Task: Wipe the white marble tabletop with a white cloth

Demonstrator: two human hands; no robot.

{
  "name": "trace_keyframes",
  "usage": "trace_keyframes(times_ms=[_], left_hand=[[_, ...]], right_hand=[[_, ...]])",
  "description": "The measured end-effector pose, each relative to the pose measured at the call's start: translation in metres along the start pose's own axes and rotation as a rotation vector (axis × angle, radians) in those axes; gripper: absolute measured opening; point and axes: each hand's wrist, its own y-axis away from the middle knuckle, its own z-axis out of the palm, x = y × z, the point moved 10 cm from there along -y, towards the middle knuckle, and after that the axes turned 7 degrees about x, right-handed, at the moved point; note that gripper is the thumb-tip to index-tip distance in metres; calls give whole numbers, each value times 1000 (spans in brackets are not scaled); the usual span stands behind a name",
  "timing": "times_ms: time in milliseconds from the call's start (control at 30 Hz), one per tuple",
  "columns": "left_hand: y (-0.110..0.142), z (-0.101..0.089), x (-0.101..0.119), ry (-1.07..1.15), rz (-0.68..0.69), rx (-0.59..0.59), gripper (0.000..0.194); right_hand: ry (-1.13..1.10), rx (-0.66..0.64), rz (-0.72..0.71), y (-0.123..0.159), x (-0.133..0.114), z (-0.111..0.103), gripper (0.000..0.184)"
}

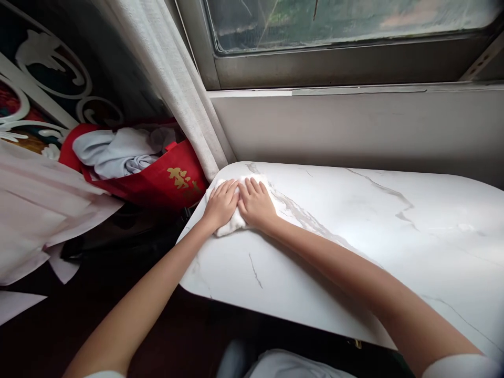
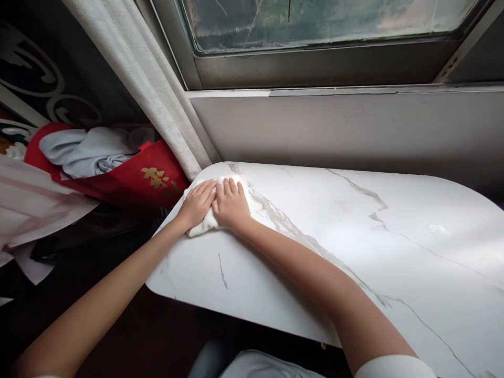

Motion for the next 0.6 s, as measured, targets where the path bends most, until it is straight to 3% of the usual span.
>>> trace_keyframes(times_ms=[200,333,467,600], left_hand=[[94,-33,38,-22,-19,-5,51],[139,-42,73,-28,-27,4,55],[149,-35,98,-24,0,-32,57],[124,-20,105,-17,43,-81,54]], right_hand=[[-105,-62,-137,84,-46,-29,58],[-168,-140,-217,131,-51,-48,57],[-207,-205,-206,151,-38,-59,58],[-221,-227,-73,135,-11,-56,58]])
